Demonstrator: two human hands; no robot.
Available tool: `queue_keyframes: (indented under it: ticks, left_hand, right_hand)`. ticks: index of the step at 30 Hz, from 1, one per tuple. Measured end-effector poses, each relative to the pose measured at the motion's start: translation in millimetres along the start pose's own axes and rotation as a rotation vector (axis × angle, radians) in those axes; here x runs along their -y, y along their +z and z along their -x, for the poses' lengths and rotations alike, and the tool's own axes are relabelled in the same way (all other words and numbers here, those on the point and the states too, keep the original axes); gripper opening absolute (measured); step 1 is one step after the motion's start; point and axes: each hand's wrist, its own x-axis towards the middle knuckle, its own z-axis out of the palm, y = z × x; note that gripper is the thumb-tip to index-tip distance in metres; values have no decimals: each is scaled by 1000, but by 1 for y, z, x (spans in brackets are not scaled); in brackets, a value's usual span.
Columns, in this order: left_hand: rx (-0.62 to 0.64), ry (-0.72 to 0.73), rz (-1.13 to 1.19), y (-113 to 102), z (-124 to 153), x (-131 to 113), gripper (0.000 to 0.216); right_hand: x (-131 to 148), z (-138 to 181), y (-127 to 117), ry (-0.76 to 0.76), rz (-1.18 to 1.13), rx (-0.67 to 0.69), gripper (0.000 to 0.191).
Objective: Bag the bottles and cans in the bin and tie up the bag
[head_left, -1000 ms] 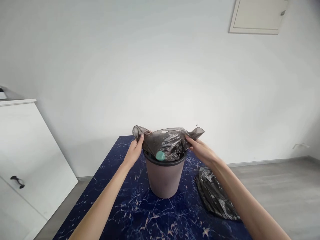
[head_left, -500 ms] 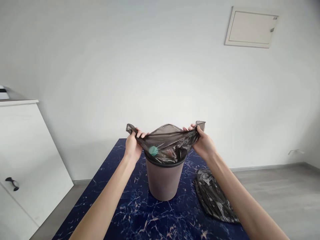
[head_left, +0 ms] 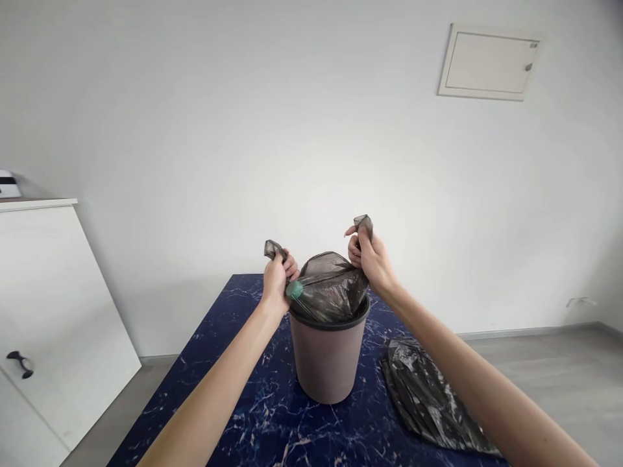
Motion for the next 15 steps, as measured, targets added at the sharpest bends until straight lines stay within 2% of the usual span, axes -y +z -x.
queue_keyframes:
  ticks: [5, 11, 15]
  left_hand:
    - [66, 2, -46, 14, 7, 6, 33]
    - [88, 79, -46, 19, 8, 0, 36]
    - [189, 75, -98, 34, 9, 2, 39]
  right_hand:
    - [-5, 0, 12, 48, -32, 2, 57]
    - [-4, 12, -8, 59, -40, -63, 48]
    - [-7, 22, -5, 153, 14, 41, 52]
